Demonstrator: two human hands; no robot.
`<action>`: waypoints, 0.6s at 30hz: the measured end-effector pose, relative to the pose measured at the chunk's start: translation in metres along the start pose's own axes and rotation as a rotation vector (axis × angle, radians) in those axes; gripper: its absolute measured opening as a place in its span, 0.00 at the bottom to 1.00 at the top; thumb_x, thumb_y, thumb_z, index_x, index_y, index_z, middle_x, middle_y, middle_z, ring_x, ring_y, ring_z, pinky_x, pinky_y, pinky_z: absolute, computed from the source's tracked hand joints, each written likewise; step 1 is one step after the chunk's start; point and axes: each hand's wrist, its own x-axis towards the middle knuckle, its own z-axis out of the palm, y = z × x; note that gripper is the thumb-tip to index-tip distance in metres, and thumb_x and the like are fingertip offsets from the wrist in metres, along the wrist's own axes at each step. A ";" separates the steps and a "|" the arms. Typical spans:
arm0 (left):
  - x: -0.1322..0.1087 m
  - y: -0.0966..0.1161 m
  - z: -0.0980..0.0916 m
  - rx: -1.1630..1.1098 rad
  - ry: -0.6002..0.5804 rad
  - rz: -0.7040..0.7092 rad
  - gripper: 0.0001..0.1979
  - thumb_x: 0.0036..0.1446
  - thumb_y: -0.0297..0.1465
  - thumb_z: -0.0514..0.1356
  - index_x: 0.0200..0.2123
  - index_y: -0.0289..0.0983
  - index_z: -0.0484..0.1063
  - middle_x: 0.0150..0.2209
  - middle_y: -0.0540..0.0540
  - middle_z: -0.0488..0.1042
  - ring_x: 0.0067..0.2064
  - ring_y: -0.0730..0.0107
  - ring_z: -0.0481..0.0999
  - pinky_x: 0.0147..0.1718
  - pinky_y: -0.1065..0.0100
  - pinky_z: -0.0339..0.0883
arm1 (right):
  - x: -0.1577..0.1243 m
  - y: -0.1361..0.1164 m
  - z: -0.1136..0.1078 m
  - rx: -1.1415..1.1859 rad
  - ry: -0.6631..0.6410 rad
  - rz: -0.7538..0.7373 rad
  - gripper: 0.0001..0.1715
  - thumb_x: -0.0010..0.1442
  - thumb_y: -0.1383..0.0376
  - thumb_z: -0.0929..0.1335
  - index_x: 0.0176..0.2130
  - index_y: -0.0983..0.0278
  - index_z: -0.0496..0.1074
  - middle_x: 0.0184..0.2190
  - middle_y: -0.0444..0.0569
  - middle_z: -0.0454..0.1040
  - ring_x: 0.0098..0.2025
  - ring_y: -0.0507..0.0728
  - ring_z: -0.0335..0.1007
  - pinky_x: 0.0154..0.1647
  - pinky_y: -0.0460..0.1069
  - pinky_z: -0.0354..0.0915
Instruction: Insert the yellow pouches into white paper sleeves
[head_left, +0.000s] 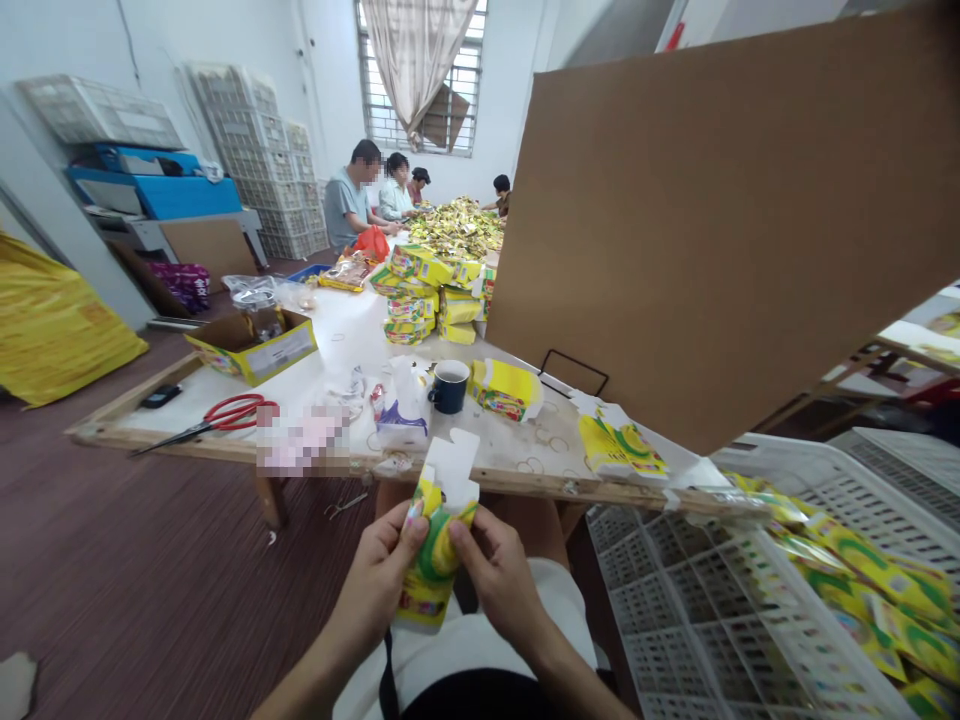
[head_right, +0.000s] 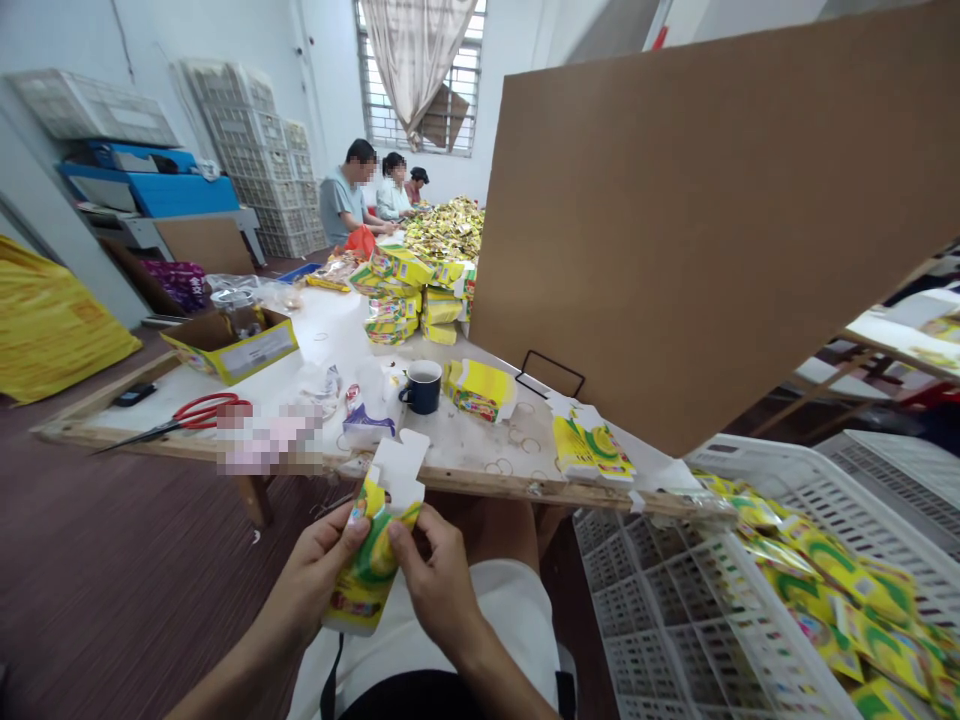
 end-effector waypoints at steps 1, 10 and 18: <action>0.001 -0.001 0.001 0.023 0.014 0.008 0.19 0.51 0.38 0.64 0.44 0.35 0.74 0.35 0.44 0.80 0.33 0.63 0.78 0.29 0.69 0.70 | 0.000 0.002 0.002 -0.013 0.007 0.014 0.16 0.64 0.57 0.64 0.41 0.64 0.75 0.33 0.50 0.72 0.36 0.57 0.67 0.38 0.49 0.64; 0.001 0.002 -0.004 0.204 -0.070 0.133 0.29 0.56 0.34 0.61 0.57 0.42 0.50 0.37 0.45 0.78 0.40 0.60 0.79 0.39 0.63 0.70 | 0.012 -0.006 -0.013 0.210 0.052 0.081 0.23 0.59 0.58 0.69 0.52 0.61 0.65 0.35 0.48 0.74 0.36 0.58 0.70 0.41 0.50 0.66; -0.006 0.006 -0.001 0.102 -0.327 0.045 0.18 0.53 0.30 0.64 0.45 0.41 0.62 0.37 0.46 0.77 0.37 0.65 0.78 0.36 0.68 0.68 | 0.015 -0.016 -0.037 0.087 -0.150 0.050 0.13 0.61 0.55 0.66 0.35 0.63 0.70 0.27 0.44 0.68 0.29 0.54 0.64 0.29 0.45 0.61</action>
